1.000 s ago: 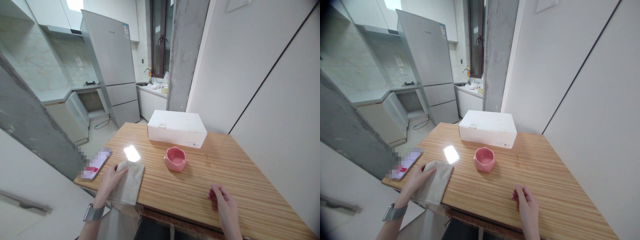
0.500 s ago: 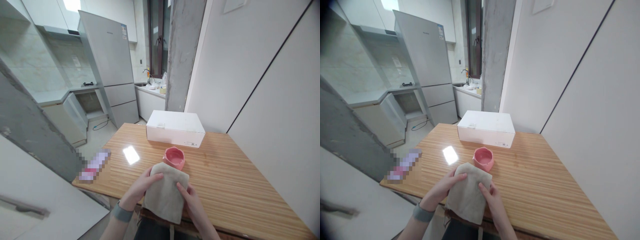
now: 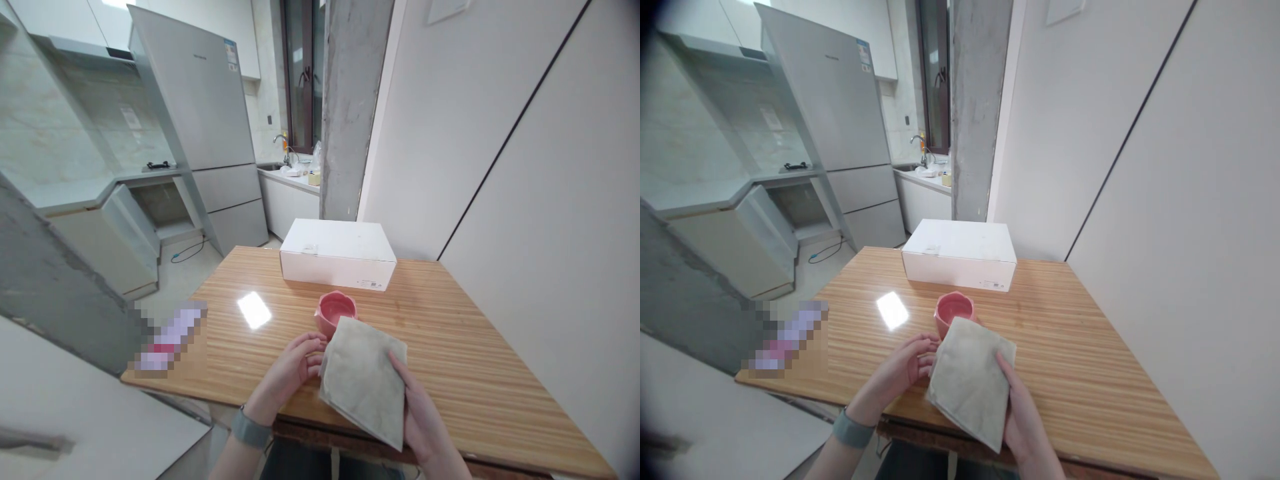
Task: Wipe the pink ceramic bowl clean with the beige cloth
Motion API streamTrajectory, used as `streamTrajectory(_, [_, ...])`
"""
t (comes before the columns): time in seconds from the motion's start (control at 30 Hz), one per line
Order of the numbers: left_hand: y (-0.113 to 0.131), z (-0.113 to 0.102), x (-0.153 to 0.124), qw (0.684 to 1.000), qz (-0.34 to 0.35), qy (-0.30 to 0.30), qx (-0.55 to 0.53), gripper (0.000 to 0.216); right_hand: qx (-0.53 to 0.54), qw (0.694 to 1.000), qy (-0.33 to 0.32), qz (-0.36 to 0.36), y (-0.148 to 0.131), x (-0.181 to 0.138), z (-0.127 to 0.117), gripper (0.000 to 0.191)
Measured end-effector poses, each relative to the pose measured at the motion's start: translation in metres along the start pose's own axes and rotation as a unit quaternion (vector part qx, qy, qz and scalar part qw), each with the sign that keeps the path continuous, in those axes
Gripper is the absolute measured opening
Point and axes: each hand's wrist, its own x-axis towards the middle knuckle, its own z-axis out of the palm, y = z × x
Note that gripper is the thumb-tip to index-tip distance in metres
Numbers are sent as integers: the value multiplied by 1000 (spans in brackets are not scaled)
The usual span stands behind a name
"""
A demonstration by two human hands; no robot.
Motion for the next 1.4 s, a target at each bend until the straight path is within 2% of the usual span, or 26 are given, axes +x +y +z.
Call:
streamTrajectory(0.13, [2, -6, 4, 1000, 21, 3, 6, 27, -15, 995, 32, -97, -13, 9, -19, 32])
streamTrajectory(0.23, [1, -12, 7, 999, 35, 26, 30, 29, -9, 988, 67, -139, -24, 17, -32, 27])
streamTrajectory(0.37, [-1, -22, 14, 986, 111, 66, 104, 35, -2, 975, 93, -201, -33, 26, -42, 23])
streamTrajectory(0.47, [3, -23, 24, 954, 183, 93, 219, 44, -5, 972, 92, -215, -34, 33, -43, 21])
streamTrajectory(0.67, [17, -18, 42, 855, 295, 95, 416, 71, -14, 973, 83, -215, -29, 43, -39, 22])
streamTrajectory(0.73, [18, -17, 48, 832, 311, 90, 451, 84, -8, 974, 90, -207, -26, 46, -40, 22])
streamTrajectory(0.8, [18, -16, 53, 822, 307, 79, 473, 96, 1, 976, 102, -194, -24, 47, -41, 22])
streamTrajectory(1.0, [14, -18, 72, 830, 249, 58, 496, 118, 22, 980, 120, -158, -20, 50, -43, 22])
streamTrajectory(1.13, [8, -21, 81, 847, 249, 36, 468, 127, 35, 981, 129, -144, -21, 50, -40, 24])
streamTrajectory(1.4, [7, -9, 80, 852, 268, 39, 448, 119, 97, 978, 153, -104, -25, 47, -24, 27])
